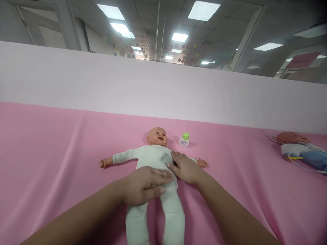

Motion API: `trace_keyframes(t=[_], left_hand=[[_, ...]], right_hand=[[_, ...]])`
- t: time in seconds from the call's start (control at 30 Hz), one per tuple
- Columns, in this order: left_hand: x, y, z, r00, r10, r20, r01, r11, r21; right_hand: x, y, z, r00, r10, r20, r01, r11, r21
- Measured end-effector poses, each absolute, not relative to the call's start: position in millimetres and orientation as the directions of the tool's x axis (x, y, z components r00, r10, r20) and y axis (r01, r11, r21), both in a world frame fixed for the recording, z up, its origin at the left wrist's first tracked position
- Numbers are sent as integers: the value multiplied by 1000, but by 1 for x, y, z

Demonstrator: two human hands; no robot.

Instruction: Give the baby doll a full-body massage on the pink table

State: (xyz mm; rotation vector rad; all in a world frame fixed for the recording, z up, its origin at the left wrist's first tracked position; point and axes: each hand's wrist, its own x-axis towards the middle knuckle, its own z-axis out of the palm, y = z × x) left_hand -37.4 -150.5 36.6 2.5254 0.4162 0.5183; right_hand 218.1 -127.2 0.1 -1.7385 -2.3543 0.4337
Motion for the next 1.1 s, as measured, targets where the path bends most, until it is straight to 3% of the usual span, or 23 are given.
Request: trace_keyframes(t=[0.07,0.13,0.37,0.53,0.7,0.8,0.87,0.93,1.0,1.1], left_hand=[[-38,-139,32,886,386,257,184,-802,568],[-39,-124,26,846,473,247,285,-792,540],[-50,-78,1,660,720,214,650,-691,317],[-62,-68,-7,493,858,144,842,-512,170],[-64,-67,-13,472,865,167,857,-495,141],[-63,-67,-15,471,866,165,857,-494,145],[-62,-68,-15,475,864,166,856,-497,142],[-62,-68,-14,479,863,164,855,-500,134],[-62,-69,-13,482,862,155,856,-501,127],[-62,-69,-12,490,859,150,853,-508,123]], right_hand=[[217,-128,1,-306,952,-31,899,278,-338],[216,-129,1,-310,950,-43,898,278,-340],[216,-132,6,-327,942,-79,887,277,-369],[219,-138,9,-322,944,-73,876,268,-401],[218,-149,23,-259,965,-34,895,227,-385],[209,-164,34,-329,942,73,846,328,-420],[197,-178,39,-492,858,145,716,494,-494],[184,-190,41,-682,704,199,499,646,-577],[173,-197,39,-777,585,234,350,709,-612],[167,-194,31,-742,636,213,409,681,-607]])
